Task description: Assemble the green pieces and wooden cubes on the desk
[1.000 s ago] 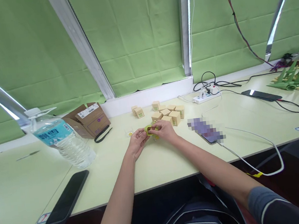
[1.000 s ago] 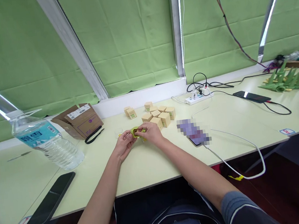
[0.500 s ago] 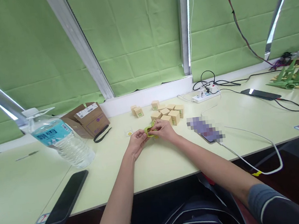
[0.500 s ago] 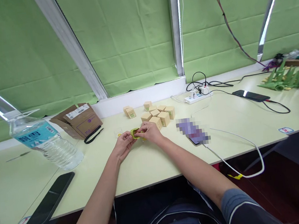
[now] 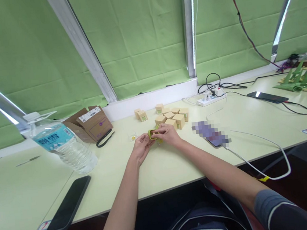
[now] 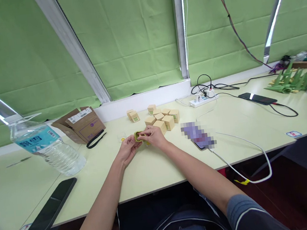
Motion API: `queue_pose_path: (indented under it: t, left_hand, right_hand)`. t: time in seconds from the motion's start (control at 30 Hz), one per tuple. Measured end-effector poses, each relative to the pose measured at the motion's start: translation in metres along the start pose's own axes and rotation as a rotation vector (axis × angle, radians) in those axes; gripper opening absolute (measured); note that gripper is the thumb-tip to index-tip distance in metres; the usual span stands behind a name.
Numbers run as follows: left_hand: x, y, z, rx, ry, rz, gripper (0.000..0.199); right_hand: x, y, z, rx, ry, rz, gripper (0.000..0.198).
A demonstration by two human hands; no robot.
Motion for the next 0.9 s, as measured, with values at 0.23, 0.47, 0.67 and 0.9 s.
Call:
queue_pose_path:
  t: [0.23,0.47,0.67,0.9]
  left_hand:
    - [-0.0005,-0.0001,-0.0014,-0.064,-0.003,0.044,0.042]
    - [-0.0032,-0.0005,-0.0001,-0.093,0.001,0.009,0.039]
    - [-0.0044,0.0007,0.003,-0.029,-0.011,-0.047,0.036]
    - [-0.0035,-0.0024,0.0011,-0.028,0.004,-0.009,0.034]
  right_hand:
    - [0.0047,0.0015,0.0015,0.014,-0.066,0.074,0.029]
    - [0.0017,-0.0006,0.0009,0.033,-0.052,0.102,0.029]
    - [0.0005,-0.0032,-0.0017,0.057,-0.032,0.145,0.022]
    - [0.0029,-0.004,-0.0025,0.072,-0.027,0.142,0.019]
Point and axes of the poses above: each hand's wrist, its own z-axis away from the middle knuckle, its own y-axis out of the palm, x = y × z, the point moved 2 cm from there along -z, towards the middle knuckle, and after that the axes turned 7 degrees about -y, right-handed, at the moved point
